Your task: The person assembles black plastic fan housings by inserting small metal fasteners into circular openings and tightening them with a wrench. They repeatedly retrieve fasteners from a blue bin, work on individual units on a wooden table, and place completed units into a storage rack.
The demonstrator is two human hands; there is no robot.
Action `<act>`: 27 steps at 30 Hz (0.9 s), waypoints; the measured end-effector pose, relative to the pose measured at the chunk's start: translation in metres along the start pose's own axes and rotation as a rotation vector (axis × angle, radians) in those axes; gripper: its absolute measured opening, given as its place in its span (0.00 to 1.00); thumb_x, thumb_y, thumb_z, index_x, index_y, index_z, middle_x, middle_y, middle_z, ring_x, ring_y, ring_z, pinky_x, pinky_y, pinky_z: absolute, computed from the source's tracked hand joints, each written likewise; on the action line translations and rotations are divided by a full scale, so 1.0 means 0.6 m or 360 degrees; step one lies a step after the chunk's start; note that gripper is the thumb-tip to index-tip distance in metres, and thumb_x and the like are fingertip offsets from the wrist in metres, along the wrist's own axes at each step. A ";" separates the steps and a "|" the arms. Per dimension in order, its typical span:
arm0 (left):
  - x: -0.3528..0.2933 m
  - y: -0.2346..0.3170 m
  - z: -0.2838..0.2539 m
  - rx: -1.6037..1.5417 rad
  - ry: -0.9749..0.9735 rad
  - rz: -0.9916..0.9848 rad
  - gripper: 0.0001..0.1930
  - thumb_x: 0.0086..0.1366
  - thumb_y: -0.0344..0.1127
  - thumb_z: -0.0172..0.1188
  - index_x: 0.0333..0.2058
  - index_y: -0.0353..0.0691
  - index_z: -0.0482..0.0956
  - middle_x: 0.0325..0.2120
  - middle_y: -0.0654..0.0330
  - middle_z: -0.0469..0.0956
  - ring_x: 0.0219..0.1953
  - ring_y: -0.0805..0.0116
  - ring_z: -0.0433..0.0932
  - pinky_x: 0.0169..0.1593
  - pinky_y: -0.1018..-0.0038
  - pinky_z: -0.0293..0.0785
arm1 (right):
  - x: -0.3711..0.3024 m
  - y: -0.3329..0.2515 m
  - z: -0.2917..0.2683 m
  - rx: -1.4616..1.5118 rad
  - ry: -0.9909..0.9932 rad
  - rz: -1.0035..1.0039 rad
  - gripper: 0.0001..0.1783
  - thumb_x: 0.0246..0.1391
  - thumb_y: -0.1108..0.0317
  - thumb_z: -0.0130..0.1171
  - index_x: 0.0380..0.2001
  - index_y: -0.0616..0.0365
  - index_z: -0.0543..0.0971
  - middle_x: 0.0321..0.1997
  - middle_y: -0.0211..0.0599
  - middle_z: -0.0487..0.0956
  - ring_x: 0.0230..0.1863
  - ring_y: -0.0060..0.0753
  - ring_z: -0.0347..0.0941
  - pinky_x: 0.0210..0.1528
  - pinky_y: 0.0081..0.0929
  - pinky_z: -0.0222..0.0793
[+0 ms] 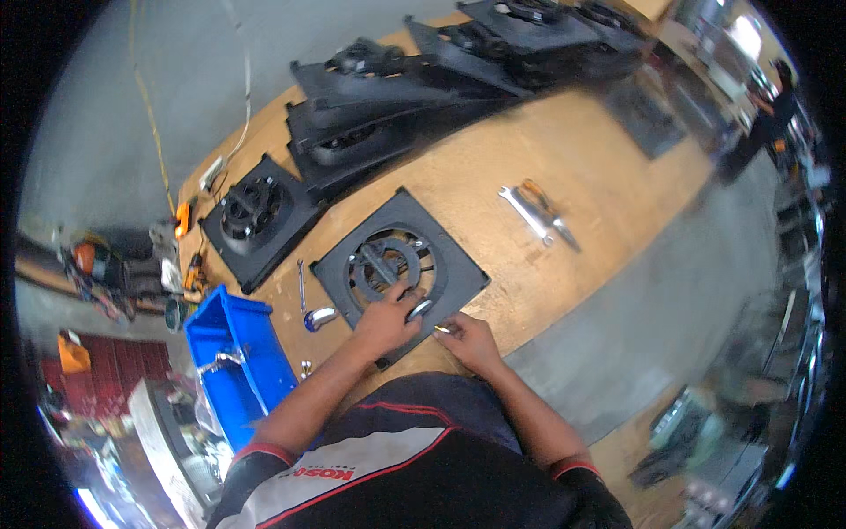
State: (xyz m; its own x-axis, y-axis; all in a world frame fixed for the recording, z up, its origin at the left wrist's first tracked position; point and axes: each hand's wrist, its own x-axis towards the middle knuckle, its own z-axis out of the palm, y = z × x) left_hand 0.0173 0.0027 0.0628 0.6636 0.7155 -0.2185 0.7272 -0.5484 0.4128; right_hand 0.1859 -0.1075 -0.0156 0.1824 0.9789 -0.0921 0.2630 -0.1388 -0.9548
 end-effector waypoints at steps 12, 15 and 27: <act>0.075 0.028 0.013 -0.0233 0.0098 0.0408 0.24 0.59 0.33 0.62 0.56 0.44 0.75 0.50 0.49 0.77 0.51 0.47 0.78 0.53 0.62 0.75 | 0.041 0.019 -0.006 0.0457 0.0481 0.0101 0.17 0.49 0.61 0.70 0.38 0.63 0.82 0.28 0.46 0.82 0.30 0.38 0.81 0.35 0.34 0.75; 0.092 0.035 0.007 -0.0222 -0.0025 0.0293 0.24 0.58 0.34 0.65 0.55 0.43 0.77 0.48 0.49 0.78 0.49 0.49 0.79 0.51 0.63 0.75 | 0.066 0.031 -0.010 0.0584 0.0552 -0.0079 0.17 0.48 0.61 0.69 0.37 0.63 0.82 0.29 0.47 0.82 0.31 0.42 0.81 0.36 0.35 0.76; 0.110 0.028 -0.015 -0.0142 -0.0282 0.0266 0.28 0.55 0.38 0.71 0.55 0.41 0.76 0.47 0.51 0.79 0.50 0.56 0.78 0.53 0.65 0.73 | 0.055 0.015 -0.008 -0.0144 0.0455 -0.0370 0.15 0.54 0.63 0.59 0.41 0.60 0.78 0.39 0.50 0.80 0.41 0.58 0.77 0.46 0.49 0.73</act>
State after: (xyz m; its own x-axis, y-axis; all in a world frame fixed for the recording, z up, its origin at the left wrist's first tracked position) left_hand 0.0718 0.0448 0.0632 0.7994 0.5267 -0.2891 0.5917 -0.6066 0.5309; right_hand 0.1989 -0.0770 -0.0259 0.3615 0.9062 0.2191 0.4088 0.0572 -0.9108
